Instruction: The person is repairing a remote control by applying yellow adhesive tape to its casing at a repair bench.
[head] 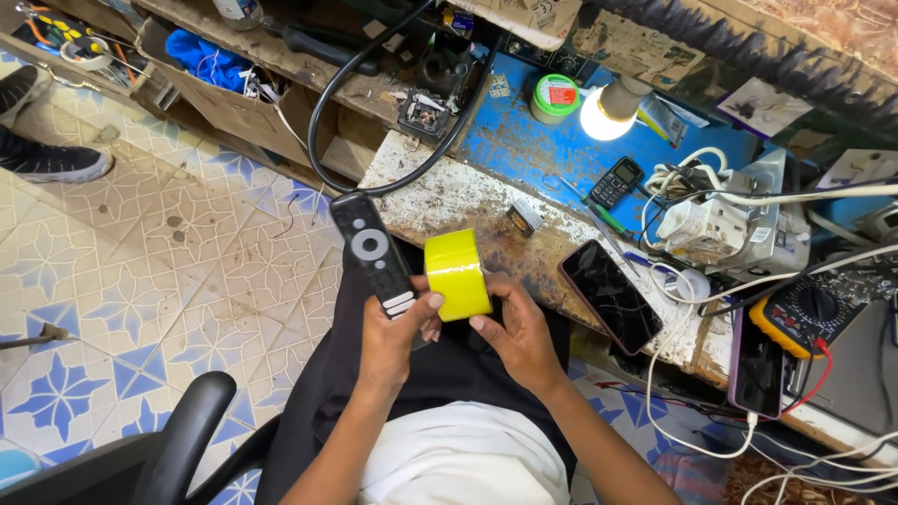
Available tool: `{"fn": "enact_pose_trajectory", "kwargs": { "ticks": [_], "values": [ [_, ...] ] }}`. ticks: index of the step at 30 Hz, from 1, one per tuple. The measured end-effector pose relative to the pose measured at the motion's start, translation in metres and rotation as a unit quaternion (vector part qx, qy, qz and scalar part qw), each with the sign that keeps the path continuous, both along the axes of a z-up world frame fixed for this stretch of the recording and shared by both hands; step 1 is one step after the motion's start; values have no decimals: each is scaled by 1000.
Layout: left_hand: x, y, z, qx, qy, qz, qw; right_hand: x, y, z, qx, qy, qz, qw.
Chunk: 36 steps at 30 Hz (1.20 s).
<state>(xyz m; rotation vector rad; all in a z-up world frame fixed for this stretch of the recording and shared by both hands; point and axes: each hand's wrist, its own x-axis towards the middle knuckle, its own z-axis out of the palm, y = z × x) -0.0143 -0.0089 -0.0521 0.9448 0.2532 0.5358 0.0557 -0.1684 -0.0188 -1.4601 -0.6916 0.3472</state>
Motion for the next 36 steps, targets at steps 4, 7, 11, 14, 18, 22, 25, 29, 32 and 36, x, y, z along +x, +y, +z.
{"fn": "enact_pose_trajectory", "kwargs": {
  "ticks": [4,7,11,14,18,22,25,29,32,36],
  "values": [
    [0,-4,1,-17,16,11,1000,-1,0,7,-35,-30,-46,998],
    [1,-8,5,21,32,14,999,1,0,15,-47,27,-22,998],
    [1,-18,1,26,37,-1,999,3,-5,-5,-62,53,-37,996],
    [2,-22,1,33,30,7,999,-1,-2,6,-58,42,-43,997],
    [1,-27,4,38,36,15,999,-1,-4,0,-49,39,-38,997],
    [2,-29,3,43,36,24,998,0,-3,-1,-37,32,-47,998],
    [2,-30,-13,36,75,15,996,1,-7,-8,-26,39,-51,998],
    [0,-42,6,100,123,-8,987,0,-8,-22,-74,53,-91,992],
    [0,-54,7,44,145,-19,988,-5,-7,-34,-3,140,-170,975],
    [4,-58,5,65,115,-22,991,-5,-9,-41,90,169,-154,969]
  ]
}}
